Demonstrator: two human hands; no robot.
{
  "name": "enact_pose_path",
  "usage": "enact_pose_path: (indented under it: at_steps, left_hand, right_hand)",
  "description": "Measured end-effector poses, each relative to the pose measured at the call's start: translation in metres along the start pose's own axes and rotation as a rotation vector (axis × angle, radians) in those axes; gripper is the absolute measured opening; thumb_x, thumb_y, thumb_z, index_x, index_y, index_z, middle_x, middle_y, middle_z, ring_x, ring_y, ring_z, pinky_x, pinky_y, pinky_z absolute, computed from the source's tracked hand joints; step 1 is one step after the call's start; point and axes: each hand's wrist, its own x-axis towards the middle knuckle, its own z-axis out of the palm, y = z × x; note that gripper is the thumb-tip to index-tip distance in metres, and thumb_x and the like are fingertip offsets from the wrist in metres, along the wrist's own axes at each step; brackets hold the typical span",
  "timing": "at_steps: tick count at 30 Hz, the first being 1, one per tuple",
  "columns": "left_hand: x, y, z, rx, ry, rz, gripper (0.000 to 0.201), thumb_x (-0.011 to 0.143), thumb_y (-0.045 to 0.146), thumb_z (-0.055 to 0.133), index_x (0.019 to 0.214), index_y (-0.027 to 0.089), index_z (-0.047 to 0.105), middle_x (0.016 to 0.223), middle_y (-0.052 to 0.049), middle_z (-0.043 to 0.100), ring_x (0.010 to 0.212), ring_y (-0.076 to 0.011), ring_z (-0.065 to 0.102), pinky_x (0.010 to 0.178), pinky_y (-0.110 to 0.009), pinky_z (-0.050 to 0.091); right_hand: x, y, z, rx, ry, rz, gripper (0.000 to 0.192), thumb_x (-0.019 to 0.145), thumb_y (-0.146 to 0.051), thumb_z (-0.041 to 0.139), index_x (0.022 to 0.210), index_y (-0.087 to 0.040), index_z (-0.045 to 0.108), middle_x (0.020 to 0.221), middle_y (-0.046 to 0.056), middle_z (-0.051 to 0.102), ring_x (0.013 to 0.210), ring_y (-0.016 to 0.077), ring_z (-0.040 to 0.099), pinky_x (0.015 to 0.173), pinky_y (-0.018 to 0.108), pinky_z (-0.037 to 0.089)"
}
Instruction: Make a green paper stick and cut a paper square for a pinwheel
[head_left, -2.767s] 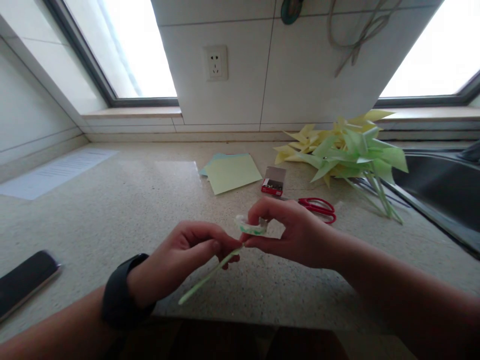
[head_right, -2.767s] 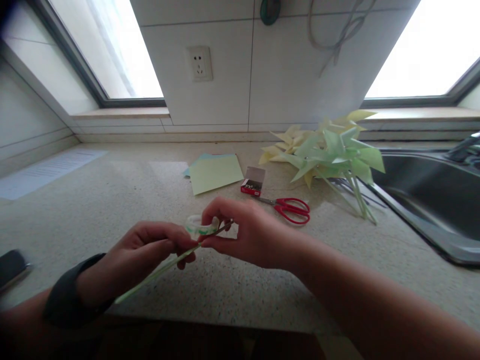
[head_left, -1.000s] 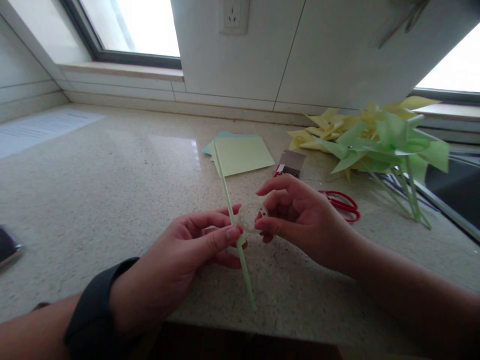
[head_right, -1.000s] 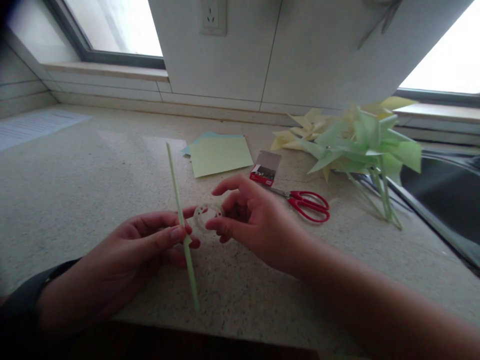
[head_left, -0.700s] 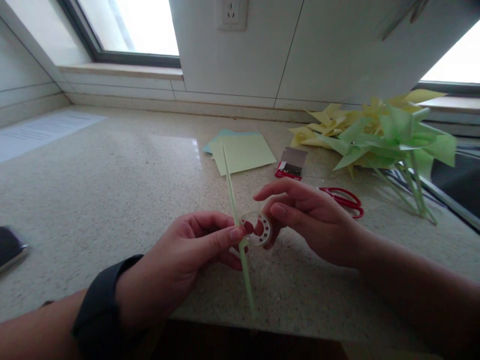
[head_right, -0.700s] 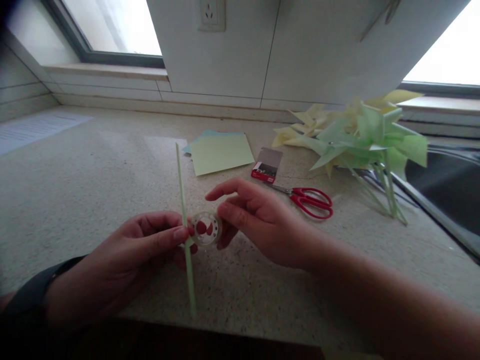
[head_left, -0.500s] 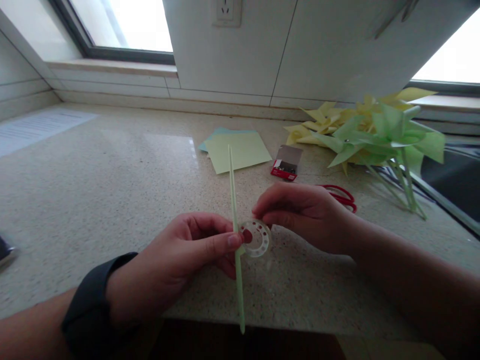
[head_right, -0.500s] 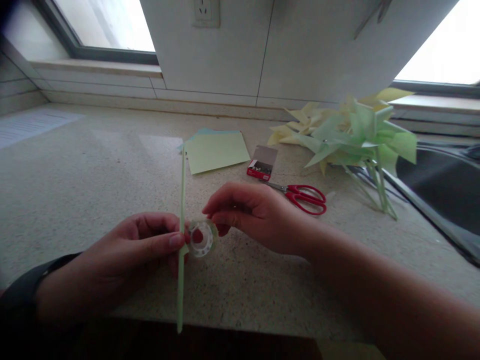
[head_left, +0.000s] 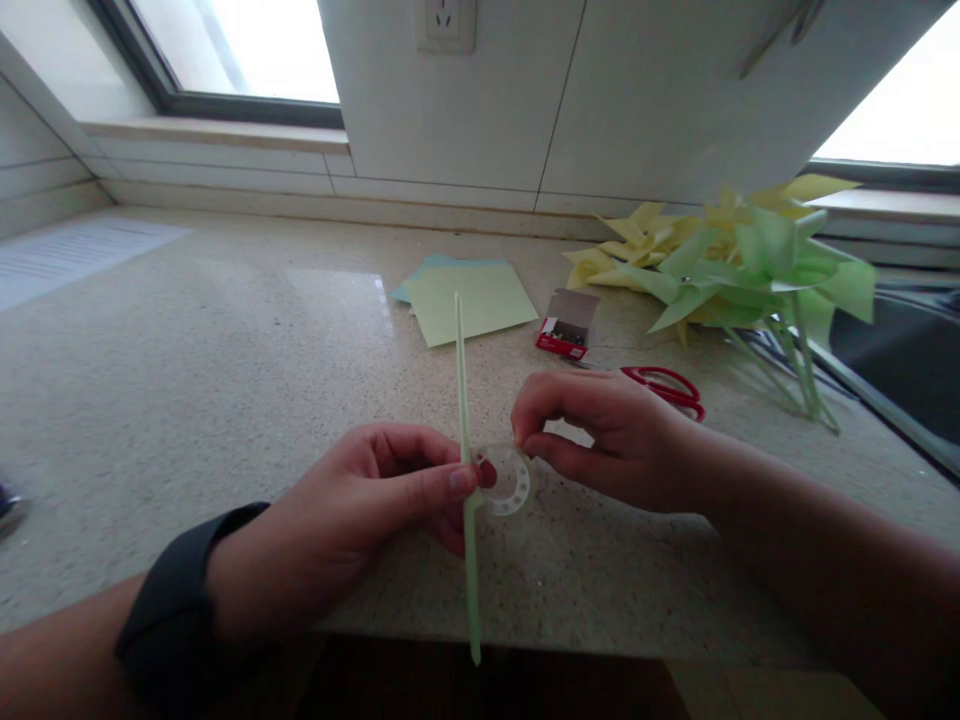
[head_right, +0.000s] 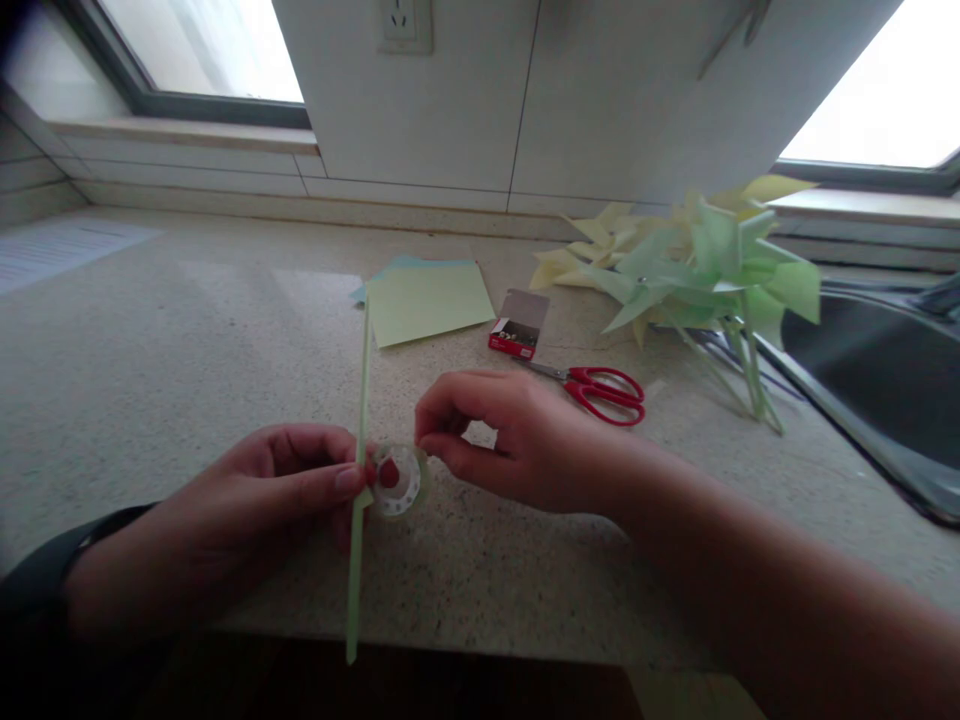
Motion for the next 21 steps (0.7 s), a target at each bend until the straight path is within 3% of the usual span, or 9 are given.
enact_pose_path:
  at_steps: [9, 11, 15, 21]
  left_hand:
    - [-0.002, -0.001, 0.003, -0.032, 0.138, 0.041, 0.016, 0.080, 0.030, 0.085, 0.082, 0.015, 0.079, 0.082, -0.002, 0.076, 0.066, -0.0082, 0.066, 0.063, -0.015, 0.052]
    - [-0.002, -0.001, 0.003, -0.040, 0.154, 0.054, 0.016, 0.080, 0.030, 0.085, 0.081, 0.015, 0.079, 0.084, -0.002, 0.077, 0.068, -0.0085, 0.065, 0.065, -0.016, 0.053]
    - [-0.001, -0.003, 0.003, -0.082, 0.162, 0.081, 0.014, 0.081, 0.029, 0.085, 0.082, 0.017, 0.079, 0.087, -0.003, 0.078, 0.071, -0.0100, 0.066, 0.068, -0.018, 0.054]
    - [-0.001, -0.005, 0.001, -0.102, 0.123, 0.124, 0.009, 0.088, 0.026, 0.079, 0.084, 0.018, 0.077, 0.086, 0.000, 0.078, 0.074, -0.0093, 0.068, 0.070, -0.016, 0.053]
  right_hand:
    - [0.000, 0.003, 0.009, 0.101, 0.120, 0.036, 0.003, 0.095, -0.015, 0.057, 0.095, -0.018, 0.056, 0.085, 0.001, 0.060, 0.075, 0.0117, 0.059, 0.068, 0.025, 0.051]
    - [0.000, 0.002, 0.012, 0.179, 0.157, 0.092, 0.002, 0.097, -0.018, 0.056, 0.099, -0.018, 0.056, 0.085, 0.000, 0.060, 0.075, 0.0122, 0.060, 0.067, 0.026, 0.051]
    - [0.002, 0.000, 0.016, 0.398, 0.257, 0.268, 0.016, 0.098, -0.031, 0.058, 0.107, -0.019, 0.052, 0.089, 0.001, 0.061, 0.078, 0.0145, 0.063, 0.069, 0.030, 0.053]
    - [0.007, -0.012, 0.020, 0.470, 0.074, 0.426, 0.035, 0.088, -0.050, 0.071, 0.091, -0.017, 0.063, 0.077, -0.001, 0.059, 0.069, 0.0126, 0.054, 0.058, 0.024, 0.044]
